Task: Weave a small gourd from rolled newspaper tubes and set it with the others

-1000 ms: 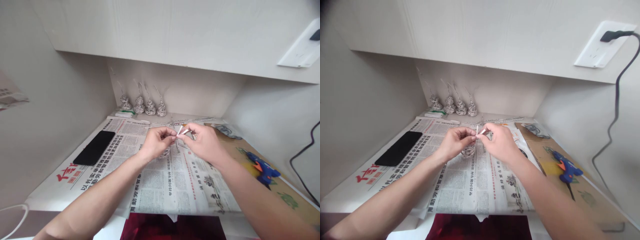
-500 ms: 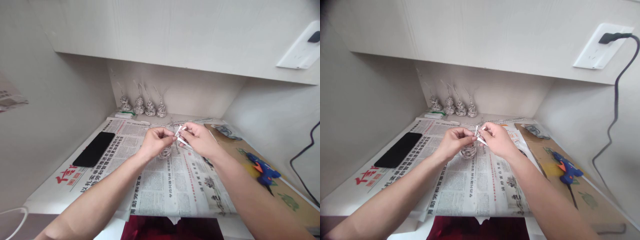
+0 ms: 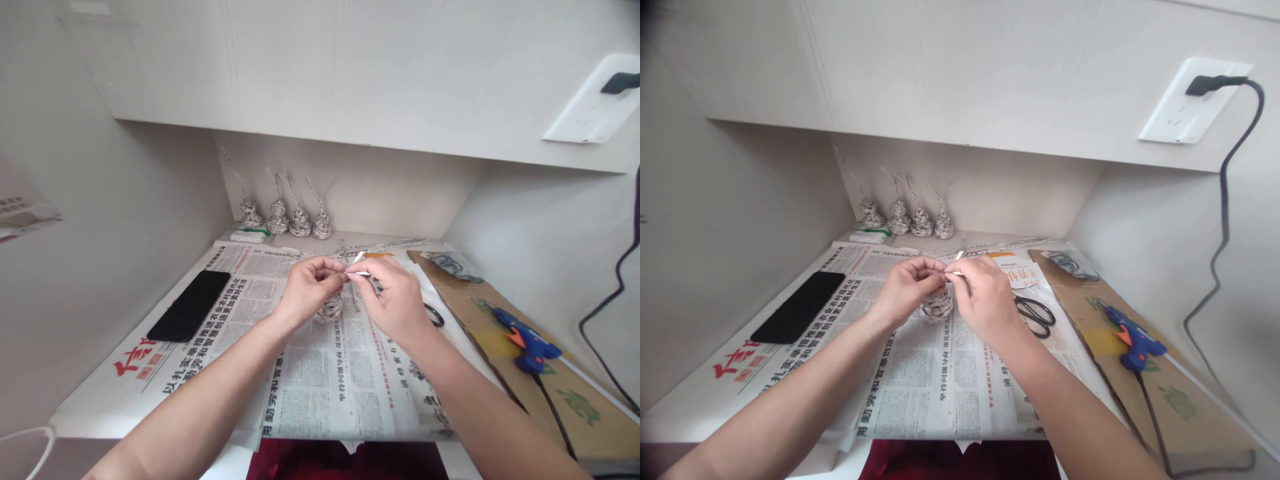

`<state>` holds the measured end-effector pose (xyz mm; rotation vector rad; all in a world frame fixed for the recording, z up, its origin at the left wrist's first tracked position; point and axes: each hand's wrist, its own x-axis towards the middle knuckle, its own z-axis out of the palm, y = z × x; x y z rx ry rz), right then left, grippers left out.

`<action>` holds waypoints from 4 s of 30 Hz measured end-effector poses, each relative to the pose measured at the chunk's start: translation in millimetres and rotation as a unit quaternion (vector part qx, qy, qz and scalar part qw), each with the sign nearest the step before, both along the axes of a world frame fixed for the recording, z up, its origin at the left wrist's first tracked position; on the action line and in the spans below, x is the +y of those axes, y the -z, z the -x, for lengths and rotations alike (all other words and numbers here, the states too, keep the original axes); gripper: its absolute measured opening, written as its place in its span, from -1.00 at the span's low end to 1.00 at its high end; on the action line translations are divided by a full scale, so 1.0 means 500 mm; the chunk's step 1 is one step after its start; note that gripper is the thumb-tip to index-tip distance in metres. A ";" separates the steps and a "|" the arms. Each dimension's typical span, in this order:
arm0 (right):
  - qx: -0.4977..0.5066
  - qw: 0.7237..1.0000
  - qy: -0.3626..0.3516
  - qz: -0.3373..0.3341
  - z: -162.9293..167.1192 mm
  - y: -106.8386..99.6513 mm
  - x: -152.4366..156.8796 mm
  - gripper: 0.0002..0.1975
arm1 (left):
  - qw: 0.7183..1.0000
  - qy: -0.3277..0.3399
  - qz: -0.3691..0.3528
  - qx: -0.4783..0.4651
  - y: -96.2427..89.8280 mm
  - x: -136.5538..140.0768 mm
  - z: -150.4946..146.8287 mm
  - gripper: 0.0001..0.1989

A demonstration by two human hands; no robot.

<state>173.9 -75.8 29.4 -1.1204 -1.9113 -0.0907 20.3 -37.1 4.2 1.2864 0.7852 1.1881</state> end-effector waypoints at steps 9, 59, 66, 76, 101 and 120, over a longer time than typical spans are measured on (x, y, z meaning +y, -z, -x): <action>-0.022 1.000 -0.022 0.001 -0.046 -0.006 0.017 -0.82 | 0.990 0.052 0.082 -0.100 0.005 0.009 0.000 -0.68; -0.072 0.935 0.090 0.336 -0.053 -0.062 0.034 -0.80 | 0.968 -0.072 -0.217 0.107 0.018 -0.007 -0.009 -0.78; -0.131 0.949 0.087 0.274 -0.050 -0.073 0.030 -0.83 | 0.992 -0.034 -0.118 0.025 0.015 -0.008 -0.014 -0.78; 0.168 0.961 0.028 0.217 0.003 0.027 -0.037 -0.76 | 0.988 -0.037 0.003 -0.150 0.014 0.009 -0.008 -0.63; 0.553 0.785 -0.134 0.245 0.084 0.078 0.086 -0.79 | 0.991 -0.127 -0.019 -0.045 0.008 0.030 0.005 -0.68; 0.611 0.693 -0.132 0.360 0.040 0.070 0.078 -0.82 | 0.864 -0.222 -0.389 0.229 0.040 0.003 -0.008 -0.72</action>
